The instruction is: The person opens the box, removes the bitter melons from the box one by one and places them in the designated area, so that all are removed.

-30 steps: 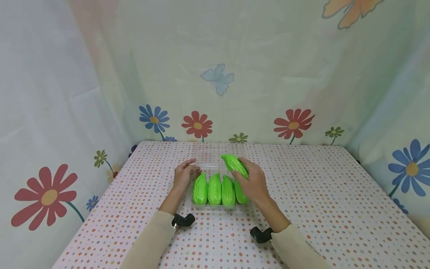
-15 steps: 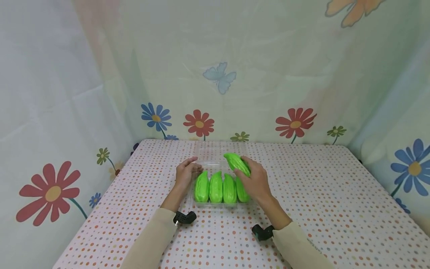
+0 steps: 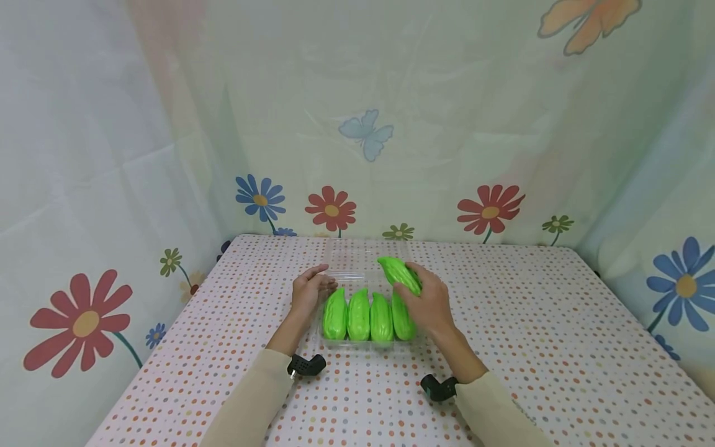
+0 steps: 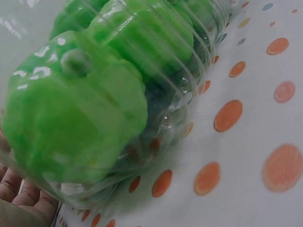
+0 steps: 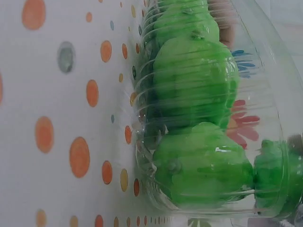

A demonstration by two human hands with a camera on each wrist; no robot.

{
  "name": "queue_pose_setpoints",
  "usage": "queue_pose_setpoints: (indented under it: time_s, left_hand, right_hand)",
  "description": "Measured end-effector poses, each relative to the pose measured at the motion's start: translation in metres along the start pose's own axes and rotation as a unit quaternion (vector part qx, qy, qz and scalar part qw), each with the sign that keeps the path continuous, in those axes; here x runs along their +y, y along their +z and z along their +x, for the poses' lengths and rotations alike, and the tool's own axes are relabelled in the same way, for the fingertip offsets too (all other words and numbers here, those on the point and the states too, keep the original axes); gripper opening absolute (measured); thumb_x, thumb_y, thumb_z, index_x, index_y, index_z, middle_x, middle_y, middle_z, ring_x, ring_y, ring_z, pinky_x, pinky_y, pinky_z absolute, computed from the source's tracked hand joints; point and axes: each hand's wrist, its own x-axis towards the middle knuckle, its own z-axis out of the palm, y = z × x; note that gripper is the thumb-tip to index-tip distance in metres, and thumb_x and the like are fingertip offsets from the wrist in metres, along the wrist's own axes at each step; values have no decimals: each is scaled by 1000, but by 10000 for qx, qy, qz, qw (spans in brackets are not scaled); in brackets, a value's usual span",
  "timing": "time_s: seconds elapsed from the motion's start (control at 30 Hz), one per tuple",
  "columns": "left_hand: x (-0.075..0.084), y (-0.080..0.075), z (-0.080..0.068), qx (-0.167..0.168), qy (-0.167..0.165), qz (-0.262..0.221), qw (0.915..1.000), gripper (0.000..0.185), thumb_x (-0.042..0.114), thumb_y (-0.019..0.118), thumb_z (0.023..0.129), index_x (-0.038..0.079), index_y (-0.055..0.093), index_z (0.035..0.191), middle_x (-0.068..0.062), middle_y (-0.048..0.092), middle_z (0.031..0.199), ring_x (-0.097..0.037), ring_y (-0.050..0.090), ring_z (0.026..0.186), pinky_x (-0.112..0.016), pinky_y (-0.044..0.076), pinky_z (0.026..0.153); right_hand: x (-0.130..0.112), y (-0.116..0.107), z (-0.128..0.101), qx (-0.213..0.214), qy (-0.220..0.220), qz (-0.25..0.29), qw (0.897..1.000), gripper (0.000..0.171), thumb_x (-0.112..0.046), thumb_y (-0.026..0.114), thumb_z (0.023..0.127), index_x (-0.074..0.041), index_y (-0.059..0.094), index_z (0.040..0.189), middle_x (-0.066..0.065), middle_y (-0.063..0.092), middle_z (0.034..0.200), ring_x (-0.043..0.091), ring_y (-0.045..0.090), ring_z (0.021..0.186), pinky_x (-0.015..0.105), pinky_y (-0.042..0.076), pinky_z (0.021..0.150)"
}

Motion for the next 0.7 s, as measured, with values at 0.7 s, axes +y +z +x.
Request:
queue_pose_setpoints:
  time_s: [0.7]
  left_hand:
    - [4, 1, -1, 70, -122, 89, 9999, 43, -1, 53, 93, -7, 57, 136, -13, 71, 88, -23, 73, 83, -41, 60, 89]
  right_hand:
    - [13, -14, 8, 160, 654, 105, 9977, 57, -27, 63, 98, -2, 48, 147, 25, 58, 138, 40, 59, 120, 55, 50, 99]
